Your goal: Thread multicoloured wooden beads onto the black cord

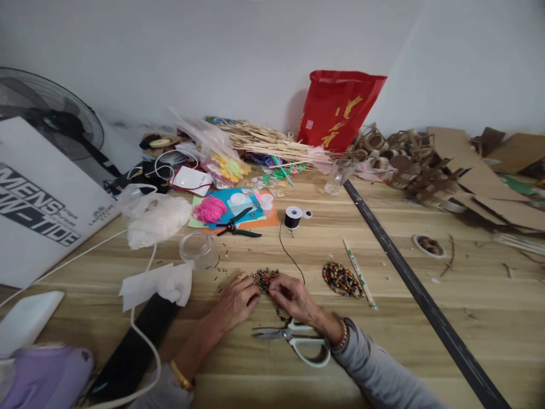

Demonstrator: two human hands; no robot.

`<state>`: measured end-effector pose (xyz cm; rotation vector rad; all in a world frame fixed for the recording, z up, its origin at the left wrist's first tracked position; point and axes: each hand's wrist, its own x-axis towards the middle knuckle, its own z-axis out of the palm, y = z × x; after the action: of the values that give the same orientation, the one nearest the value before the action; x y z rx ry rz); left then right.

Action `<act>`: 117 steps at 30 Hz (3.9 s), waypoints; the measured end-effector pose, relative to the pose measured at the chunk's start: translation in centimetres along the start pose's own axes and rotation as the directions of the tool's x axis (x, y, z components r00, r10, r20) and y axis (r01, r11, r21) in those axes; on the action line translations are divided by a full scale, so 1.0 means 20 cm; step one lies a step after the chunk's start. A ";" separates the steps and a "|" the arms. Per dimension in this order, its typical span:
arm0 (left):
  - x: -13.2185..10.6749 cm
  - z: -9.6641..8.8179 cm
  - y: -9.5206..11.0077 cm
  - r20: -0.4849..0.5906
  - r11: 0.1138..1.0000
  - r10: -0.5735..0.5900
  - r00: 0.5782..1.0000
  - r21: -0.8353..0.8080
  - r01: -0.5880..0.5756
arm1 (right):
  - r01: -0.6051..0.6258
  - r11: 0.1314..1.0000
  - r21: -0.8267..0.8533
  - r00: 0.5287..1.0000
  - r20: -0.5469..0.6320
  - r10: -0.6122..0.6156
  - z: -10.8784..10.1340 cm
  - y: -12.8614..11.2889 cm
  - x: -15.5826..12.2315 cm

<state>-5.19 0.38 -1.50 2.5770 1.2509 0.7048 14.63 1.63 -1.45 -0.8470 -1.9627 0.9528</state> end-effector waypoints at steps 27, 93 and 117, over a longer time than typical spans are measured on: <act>0.06 0.00 0.01 0.186 0.443 -0.527 0.829 -0.772 0.455 | 0.091 0.995 -0.037 0.996 0.011 -0.090 -0.01 0.00 -0.01; 0.06 0.05 0.01 0.182 0.445 -0.454 0.872 -0.802 0.399 | 0.120 0.989 -0.080 0.993 0.002 -0.121 0.00 0.00 -0.01; 0.05 0.05 0.01 0.143 0.456 -0.450 0.882 -0.812 0.364 | 0.125 0.991 -0.051 0.992 -0.006 -0.125 0.00 0.01 0.00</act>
<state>-4.01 1.06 -2.04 1.4007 1.1056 0.9959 14.64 1.61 -1.61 -0.7459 -2.0143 0.8278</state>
